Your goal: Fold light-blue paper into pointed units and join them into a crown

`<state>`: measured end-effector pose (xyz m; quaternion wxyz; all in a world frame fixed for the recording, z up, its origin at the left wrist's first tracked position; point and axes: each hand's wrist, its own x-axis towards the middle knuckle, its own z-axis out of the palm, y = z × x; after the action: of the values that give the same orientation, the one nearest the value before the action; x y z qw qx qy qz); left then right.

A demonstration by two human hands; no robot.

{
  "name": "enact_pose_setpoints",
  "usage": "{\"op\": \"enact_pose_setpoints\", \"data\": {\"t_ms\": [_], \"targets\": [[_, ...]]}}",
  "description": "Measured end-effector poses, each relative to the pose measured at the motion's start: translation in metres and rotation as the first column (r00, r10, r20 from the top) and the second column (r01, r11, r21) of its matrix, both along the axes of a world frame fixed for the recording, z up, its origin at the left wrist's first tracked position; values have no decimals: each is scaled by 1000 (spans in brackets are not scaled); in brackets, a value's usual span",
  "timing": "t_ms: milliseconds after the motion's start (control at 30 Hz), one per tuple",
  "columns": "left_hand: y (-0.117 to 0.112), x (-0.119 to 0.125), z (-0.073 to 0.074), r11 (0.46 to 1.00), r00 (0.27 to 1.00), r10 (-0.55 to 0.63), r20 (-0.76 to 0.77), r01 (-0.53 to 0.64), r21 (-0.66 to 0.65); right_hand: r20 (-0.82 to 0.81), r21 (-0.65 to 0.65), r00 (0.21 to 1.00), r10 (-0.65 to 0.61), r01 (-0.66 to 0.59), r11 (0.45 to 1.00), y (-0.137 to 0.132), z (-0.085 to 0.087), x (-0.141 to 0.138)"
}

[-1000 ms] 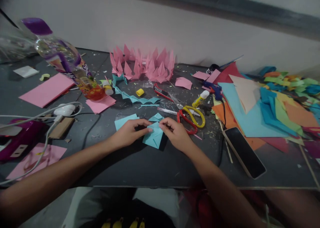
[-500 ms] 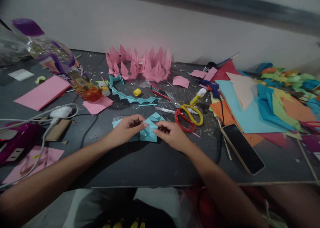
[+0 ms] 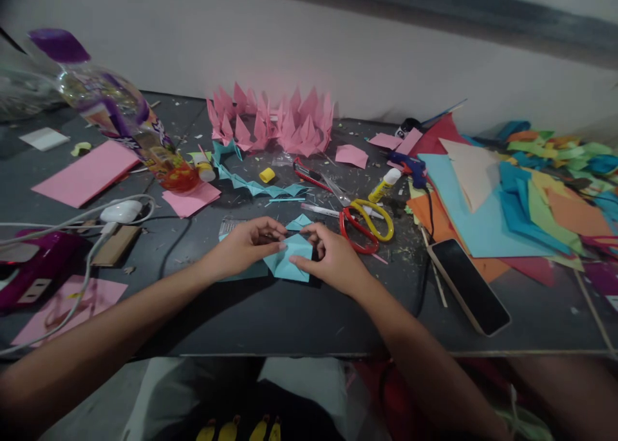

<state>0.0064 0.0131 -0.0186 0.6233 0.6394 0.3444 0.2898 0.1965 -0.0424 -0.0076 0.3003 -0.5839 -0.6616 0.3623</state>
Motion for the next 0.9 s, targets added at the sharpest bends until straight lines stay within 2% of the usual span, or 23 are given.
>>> {"op": "enact_pose_setpoints", "data": {"t_ms": [100, 300, 400, 500, 633, 900], "targets": [[-1, 0, 0, 989, 996, 90, -7, -88, 120, -24, 47, 1000, -6, 8, 999, -1, 0, -1], [-6, -1, 8, 903, 992, 11, -125, 43, 427, -3, 81, 999, -54, 54, 995, -1, -2, -3], [-10, 1, 11, 876, 981, 39, -191, 58, 479, -10, 84, 998, -57, 57, 995, -1, -2, -4], [-13, 1, 11, 857, 965, 81, -250, 60, 512, -85, 75, 995, -44, 51, 996, -2, -2, -4], [-12, 0, 11, 830, 967, 84, -239, 65, 554, -151, 57, 987, -56, 66, 996, -3, 0, -5], [-16, 3, 9, 760, 981, 49, -188, 85, 644, -39, 76, 985, -166, 169, 983, -1, -4, -9]]}}
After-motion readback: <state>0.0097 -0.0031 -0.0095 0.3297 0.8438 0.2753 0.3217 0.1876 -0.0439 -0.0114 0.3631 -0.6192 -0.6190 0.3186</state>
